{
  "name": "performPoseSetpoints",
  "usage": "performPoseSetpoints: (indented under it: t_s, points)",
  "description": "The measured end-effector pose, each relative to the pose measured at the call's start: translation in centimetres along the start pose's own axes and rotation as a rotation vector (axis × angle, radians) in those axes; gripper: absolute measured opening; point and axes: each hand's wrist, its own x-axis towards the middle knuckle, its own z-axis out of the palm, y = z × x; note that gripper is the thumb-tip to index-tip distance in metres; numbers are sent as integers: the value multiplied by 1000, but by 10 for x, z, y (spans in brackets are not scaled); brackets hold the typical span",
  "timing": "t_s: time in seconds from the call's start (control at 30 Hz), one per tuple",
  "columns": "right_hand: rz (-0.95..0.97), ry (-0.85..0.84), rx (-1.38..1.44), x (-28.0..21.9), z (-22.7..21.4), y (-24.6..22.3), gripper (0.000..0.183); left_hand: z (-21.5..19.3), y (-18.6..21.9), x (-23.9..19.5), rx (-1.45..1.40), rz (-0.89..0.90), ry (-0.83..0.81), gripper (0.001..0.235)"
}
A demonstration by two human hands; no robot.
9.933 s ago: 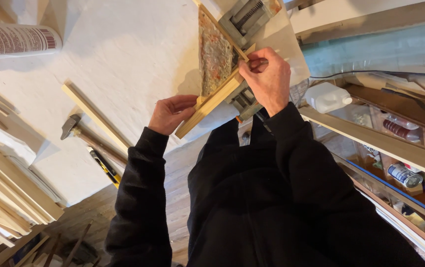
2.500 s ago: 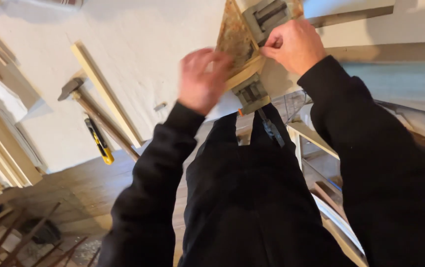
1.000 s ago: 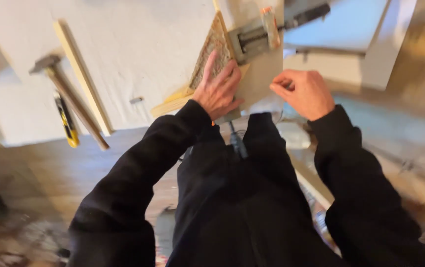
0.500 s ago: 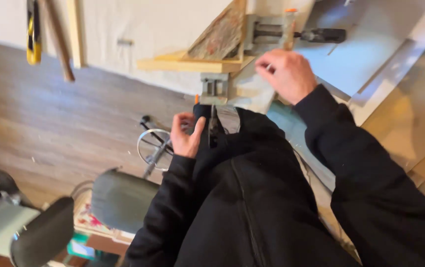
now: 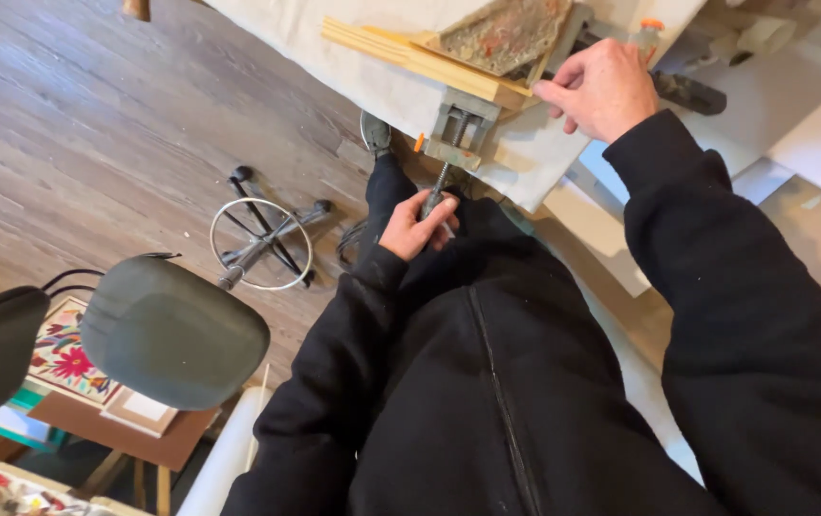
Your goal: The person clamps mitred wooden frame pieces in a corner vise, hammers brads into the joint, applies wood glue from a bottle to a corner, and tightens the vise screw with a screwdriver to hold the frame corner together. They fit and press the wood strips together by hand between steps.
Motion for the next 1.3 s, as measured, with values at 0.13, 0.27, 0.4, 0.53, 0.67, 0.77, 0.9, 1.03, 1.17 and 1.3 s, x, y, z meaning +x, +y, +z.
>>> performPoseSetpoints:
  t_s: [0.13, 0.27, 0.4, 0.53, 0.67, 0.77, 0.9, 1.03, 1.17, 1.3]
  points:
    - [-67, -36, -133, 6, -6, -14, 28, -2, -2, 6, -37, -17, -72, 27]
    - [-70, -53, -228, 7, -3, -7, 29, -8, -11, 10, -34, 14, -95, 30]
    - [-108, -31, -195, 4, -6, -7, 28, -12, 4, 10, -33, 9, -68, 27]
    - [-187, 22, -315, -13, -15, 21, 19, -27, 5, 11, -63, -31, -143, 23]
    - [-285, 386, -145, -44, -43, 61, 25, -36, 3, 20, -214, -198, -322, 35]
    - [-340, 410, -648, -59, -67, 87, 36, -29, 7, 20, -141, -309, -266, 47]
    - [-119, 99, -308, -57, -38, 166, 49, -21, -1, 15, -40, -339, -122, 43]
    - [-73, 232, -408, -44, -21, 158, 42, -30, -25, 34, 214, -143, 90, 31]
    - [104, 172, -413, -42, -6, 161, 40, -30, -24, 21, 659, 129, 332, 26]
    - [42, 218, -456, -44, 1, 171, 29, -21, -2, 17, 736, 114, 429, 26]
